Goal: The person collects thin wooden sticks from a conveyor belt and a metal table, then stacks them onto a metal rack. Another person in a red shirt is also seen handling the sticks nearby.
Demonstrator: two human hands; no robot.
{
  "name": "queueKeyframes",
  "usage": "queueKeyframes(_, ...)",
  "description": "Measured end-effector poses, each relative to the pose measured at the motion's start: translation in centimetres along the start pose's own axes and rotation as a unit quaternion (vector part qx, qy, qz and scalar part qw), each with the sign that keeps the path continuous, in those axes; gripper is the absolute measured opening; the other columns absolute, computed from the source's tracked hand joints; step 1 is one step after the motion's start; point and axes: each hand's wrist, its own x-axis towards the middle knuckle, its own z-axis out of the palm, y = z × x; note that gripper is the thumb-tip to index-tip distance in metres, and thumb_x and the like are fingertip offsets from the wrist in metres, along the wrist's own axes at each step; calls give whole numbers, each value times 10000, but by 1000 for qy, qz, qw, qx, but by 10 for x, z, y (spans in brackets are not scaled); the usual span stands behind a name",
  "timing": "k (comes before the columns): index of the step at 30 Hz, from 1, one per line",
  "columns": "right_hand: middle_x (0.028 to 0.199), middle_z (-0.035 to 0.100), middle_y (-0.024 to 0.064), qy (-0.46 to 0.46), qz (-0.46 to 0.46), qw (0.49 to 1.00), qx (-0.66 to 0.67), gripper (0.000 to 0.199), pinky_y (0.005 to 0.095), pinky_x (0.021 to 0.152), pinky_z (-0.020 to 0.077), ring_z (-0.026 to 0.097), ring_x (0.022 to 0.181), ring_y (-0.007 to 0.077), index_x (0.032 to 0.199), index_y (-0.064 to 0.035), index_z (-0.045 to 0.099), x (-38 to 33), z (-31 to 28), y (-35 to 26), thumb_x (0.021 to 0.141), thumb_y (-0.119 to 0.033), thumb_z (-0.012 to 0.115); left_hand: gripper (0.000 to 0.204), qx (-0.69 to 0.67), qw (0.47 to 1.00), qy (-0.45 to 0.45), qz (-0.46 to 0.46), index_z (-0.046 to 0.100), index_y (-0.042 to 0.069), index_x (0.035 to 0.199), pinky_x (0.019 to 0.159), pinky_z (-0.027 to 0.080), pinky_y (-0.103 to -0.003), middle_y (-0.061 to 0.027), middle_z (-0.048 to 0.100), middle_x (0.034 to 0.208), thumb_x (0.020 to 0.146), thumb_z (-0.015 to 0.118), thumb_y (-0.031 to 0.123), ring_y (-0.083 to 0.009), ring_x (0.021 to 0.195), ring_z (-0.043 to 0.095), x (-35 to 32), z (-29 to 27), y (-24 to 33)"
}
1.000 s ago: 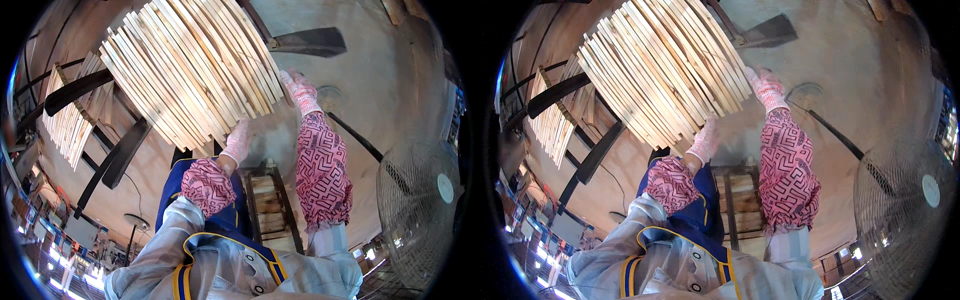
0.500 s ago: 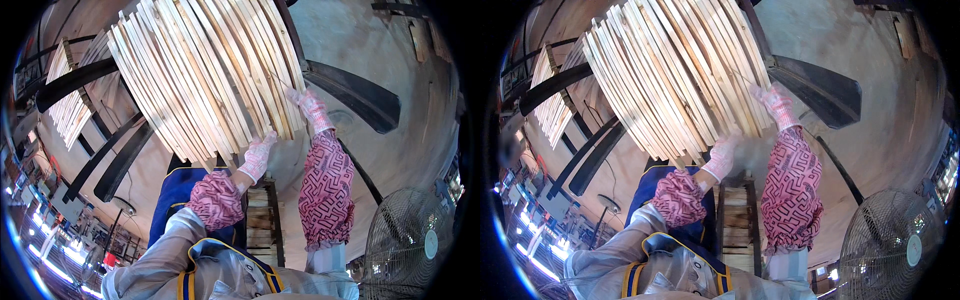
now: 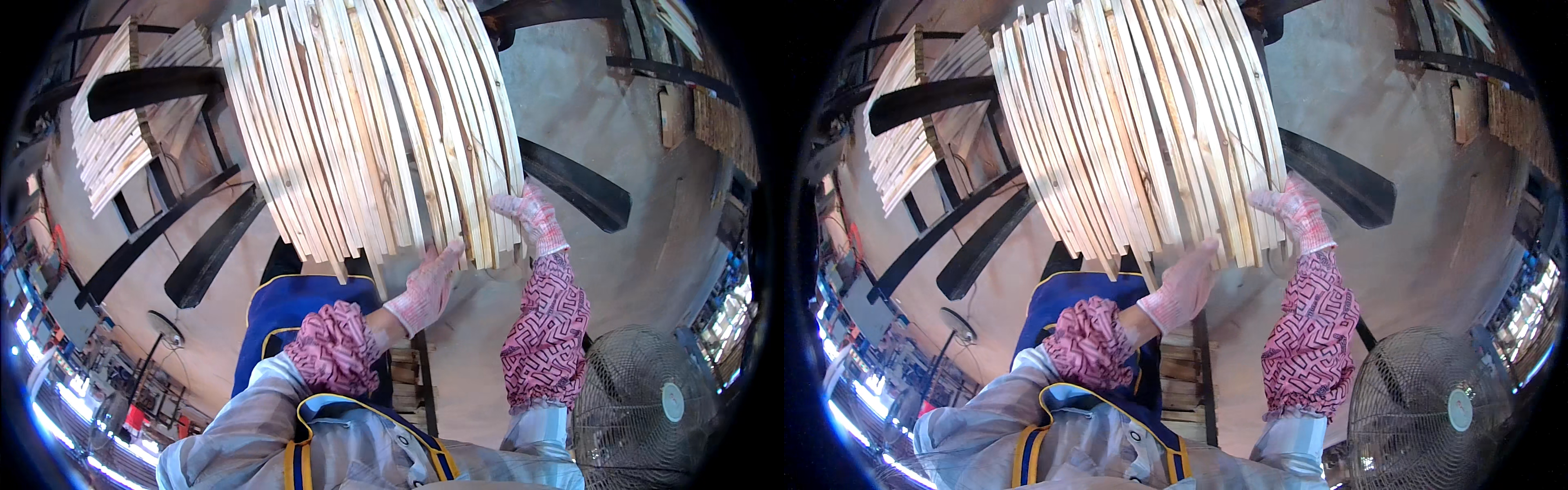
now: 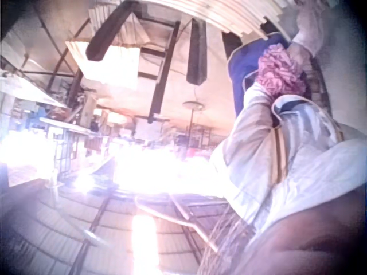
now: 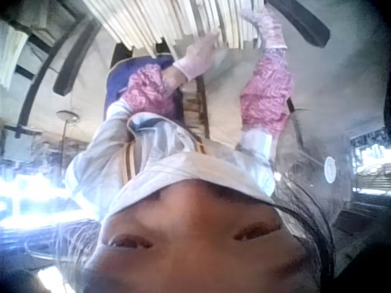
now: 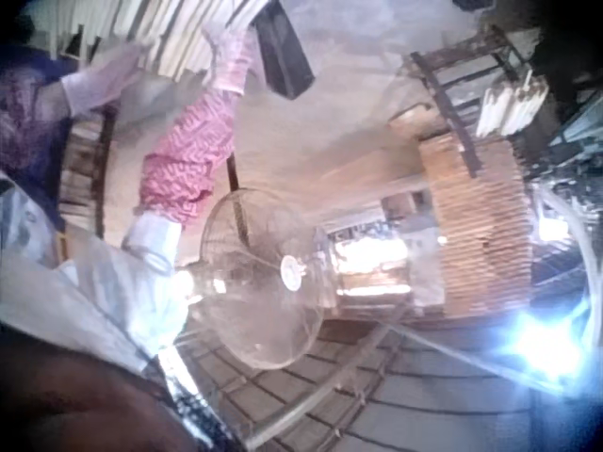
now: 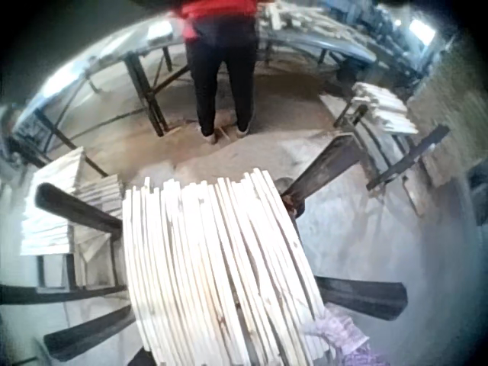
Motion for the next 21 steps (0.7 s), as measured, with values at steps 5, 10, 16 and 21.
queueKeyframes(5, 1174, 653, 72, -49, -5, 996, 67, 627, 326, 984, 455, 604, 1086, 165, 1312, -57, 560, -7, -6, -5, 776, -305, 771, 1035, 182, 978, -24, 100, 17, -10, 1534, 1097, 300, -303, -246, 345, 1495, 906, 530, 634, -313, 1373, 356, -51, -3, -1)
queueKeyframes(10, 1175, 653, 85, -21, -30, 999, 37, 649, 329, 968, 462, 604, 1089, 173, 1333, -53, 546, -16, 3, -18, 780, -309, 770, 1029, 308, 949, -15, 63, 55, 89, 1559, 1078, 320, -296, -146, 445, 1436, 855, 732, 412, -204, 1255, 470, -57, -7, 45)
queueKeyframes(16, 1156, 647, 91, -4, -59, 997, 45, 684, 330, 919, 493, 619, 1022, 168, 1366, -46, 479, -14, 22, -29, 772, -207, 778, 1080, 165, 968, 47, 185, 74, 153, 1563, 961, 464, -375, -185, 433, 1434, 781, 808, 280, -278, 1190, 519, -10, 3, 91)
queueKeyframes(21, 1189, 628, 108, 33, -129, 991, 8, 783, 325, 939, 491, 610, 1067, 192, 1402, -39, 416, -37, 35, -40, 749, -200, 817, 1139, 241, 964, 61, 90, 34, 124, 1558, 1130, 335, -431, -219, 289, 1543, 757, 836, 240, -326, 1368, 381, -25, -5, 104)
